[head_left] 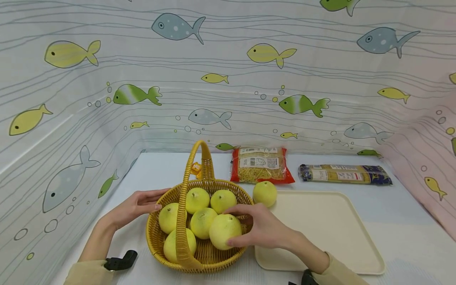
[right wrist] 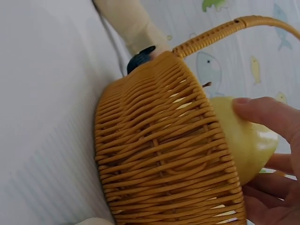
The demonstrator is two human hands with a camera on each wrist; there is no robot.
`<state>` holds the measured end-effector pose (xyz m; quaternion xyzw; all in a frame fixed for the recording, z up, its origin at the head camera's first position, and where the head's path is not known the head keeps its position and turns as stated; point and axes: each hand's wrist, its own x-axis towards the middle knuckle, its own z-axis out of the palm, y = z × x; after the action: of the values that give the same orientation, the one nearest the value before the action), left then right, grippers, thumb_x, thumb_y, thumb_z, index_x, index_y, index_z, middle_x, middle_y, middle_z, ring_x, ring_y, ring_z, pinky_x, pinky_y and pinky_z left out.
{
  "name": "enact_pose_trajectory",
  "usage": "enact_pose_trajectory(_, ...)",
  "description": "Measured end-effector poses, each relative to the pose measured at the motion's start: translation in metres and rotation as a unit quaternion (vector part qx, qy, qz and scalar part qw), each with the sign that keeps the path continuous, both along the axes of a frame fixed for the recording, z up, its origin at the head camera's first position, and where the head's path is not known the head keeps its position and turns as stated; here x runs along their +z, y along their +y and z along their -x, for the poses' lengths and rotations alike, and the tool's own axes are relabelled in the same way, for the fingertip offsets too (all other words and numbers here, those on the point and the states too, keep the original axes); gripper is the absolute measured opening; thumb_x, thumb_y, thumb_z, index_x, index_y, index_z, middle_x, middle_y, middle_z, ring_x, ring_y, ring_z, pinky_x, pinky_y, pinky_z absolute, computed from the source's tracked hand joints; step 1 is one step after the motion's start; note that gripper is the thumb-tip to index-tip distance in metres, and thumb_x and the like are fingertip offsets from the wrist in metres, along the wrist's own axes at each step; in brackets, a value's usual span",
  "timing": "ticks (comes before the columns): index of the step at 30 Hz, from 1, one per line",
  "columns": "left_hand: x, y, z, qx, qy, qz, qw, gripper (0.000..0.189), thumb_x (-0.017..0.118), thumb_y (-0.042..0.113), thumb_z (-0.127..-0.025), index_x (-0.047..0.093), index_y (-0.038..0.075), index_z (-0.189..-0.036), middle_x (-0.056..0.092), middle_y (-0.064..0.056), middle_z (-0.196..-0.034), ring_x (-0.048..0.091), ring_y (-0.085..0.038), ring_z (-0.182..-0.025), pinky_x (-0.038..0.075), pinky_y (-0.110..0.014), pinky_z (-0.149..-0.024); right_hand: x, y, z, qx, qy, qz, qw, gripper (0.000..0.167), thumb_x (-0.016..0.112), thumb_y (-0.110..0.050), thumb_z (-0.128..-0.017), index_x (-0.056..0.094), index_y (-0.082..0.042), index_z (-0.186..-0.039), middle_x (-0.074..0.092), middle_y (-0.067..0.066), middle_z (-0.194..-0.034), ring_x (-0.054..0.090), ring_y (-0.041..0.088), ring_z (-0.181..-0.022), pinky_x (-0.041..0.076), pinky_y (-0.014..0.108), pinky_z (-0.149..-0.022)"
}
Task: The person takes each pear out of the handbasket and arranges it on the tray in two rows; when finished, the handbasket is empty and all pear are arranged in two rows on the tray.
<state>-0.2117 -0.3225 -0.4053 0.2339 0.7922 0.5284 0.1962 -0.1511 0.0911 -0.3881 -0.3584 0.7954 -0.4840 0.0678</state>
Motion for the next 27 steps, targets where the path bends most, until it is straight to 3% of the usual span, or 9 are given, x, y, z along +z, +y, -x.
enact_pose_trajectory(4,0.000,0.000,0.000,0.000,0.001,-0.001,1.0000,0.054,0.055,0.010,-0.101,0.039,0.001,-0.152,0.041,-0.023,-0.154,0.056,-0.004,-0.127,0.047,-0.019,-0.099,0.006,0.003,-0.003,-0.005,-0.014,0.036,0.9992,0.048,0.087,-0.032,-0.078,0.068,-0.025,-0.122,0.070,-0.009,-0.115,0.066,0.009,-0.106,0.058,0.031,-0.084)
enact_pose_trajectory(9,-0.002,-0.001,0.002,0.001,0.002,0.002,1.0000,0.054,0.055,0.010,-0.101,0.039,0.001,-0.152,0.042,-0.021,-0.154,0.056,-0.004,-0.127,0.047,-0.019,-0.099,0.014,0.011,-0.003,-0.015,0.006,0.042,0.9990,0.050,0.087,-0.030,-0.078,0.068,-0.022,-0.123,0.069,-0.006,-0.115,0.065,0.010,-0.103,0.059,0.030,-0.080)
enact_pose_trajectory(23,-0.003,-0.001,0.001,-0.002,-0.006,-0.006,1.0000,0.055,0.055,0.010,-0.101,0.039,0.003,-0.153,0.045,-0.013,-0.154,0.056,-0.005,-0.128,0.047,-0.020,-0.099,0.019,0.021,0.000,-0.048,0.002,0.039,0.9981,0.052,0.087,-0.031,-0.077,0.069,-0.016,-0.123,0.069,0.001,-0.116,0.067,0.016,-0.103,0.059,0.029,-0.082)
enact_pose_trajectory(27,-0.002,-0.001,0.001,-0.007,-0.008,-0.013,0.9999,0.055,0.054,0.009,-0.101,0.037,0.001,-0.153,0.043,-0.017,-0.154,0.056,-0.005,-0.128,0.047,-0.019,-0.099,0.025,0.026,0.000,-0.069,0.008,0.036,0.9969,0.051,0.088,-0.033,-0.076,0.070,-0.019,-0.122,0.068,-0.001,-0.115,0.067,0.016,-0.104,0.058,0.028,-0.082)
